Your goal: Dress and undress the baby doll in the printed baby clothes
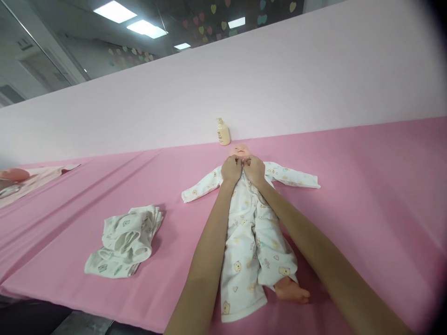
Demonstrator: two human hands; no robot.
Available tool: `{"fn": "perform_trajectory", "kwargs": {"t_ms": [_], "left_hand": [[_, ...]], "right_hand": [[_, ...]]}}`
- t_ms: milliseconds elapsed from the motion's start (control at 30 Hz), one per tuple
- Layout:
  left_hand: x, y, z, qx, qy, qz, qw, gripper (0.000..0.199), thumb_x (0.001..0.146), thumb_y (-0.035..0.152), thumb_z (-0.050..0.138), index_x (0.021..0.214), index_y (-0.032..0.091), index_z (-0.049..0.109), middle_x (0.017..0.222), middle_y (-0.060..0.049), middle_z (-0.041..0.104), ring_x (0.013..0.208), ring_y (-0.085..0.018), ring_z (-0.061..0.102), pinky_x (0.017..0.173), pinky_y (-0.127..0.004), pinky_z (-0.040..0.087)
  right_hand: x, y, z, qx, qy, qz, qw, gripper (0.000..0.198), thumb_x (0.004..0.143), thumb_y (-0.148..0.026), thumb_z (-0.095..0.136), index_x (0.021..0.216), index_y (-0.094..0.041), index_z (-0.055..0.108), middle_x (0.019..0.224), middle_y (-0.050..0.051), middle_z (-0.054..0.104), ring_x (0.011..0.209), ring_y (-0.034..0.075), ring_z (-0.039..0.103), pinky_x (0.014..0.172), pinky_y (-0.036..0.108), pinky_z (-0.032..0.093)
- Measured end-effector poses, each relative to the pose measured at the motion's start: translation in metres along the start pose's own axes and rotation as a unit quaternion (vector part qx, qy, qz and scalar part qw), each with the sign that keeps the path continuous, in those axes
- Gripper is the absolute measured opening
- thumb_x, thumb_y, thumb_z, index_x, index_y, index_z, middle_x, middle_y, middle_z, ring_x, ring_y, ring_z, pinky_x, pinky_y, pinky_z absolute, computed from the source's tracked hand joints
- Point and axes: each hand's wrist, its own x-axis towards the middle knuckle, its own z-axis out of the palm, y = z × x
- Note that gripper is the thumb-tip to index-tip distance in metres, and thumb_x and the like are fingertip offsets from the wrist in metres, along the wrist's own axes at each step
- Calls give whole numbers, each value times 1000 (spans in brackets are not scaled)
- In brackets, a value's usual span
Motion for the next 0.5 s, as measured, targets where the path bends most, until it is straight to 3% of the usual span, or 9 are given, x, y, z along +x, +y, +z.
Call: {"fn": "perform_trajectory", "kwargs": {"t_ms": [300,500], "left_hand": [[3,-4,-3,-47,-9,-15,999,18,84,24,50,87,19,67,86,-5,70,82,-18,62,74,-29,44],[-2,0,-3,16,-8,3,1000,22,92,28,41,93,20,62,99,-5,68,94,-20,62,77,-29,44]], "right_hand": [[3,1,1,-21,-10,-8,1000,17,87,-20,47,89,-17,63,84,4,68,79,18,59,68,27,38],[3,2,1,-2,-1,-12,1000,14,86,-20,46,86,-18,60,82,4,66,79,20,59,67,29,38]]}}
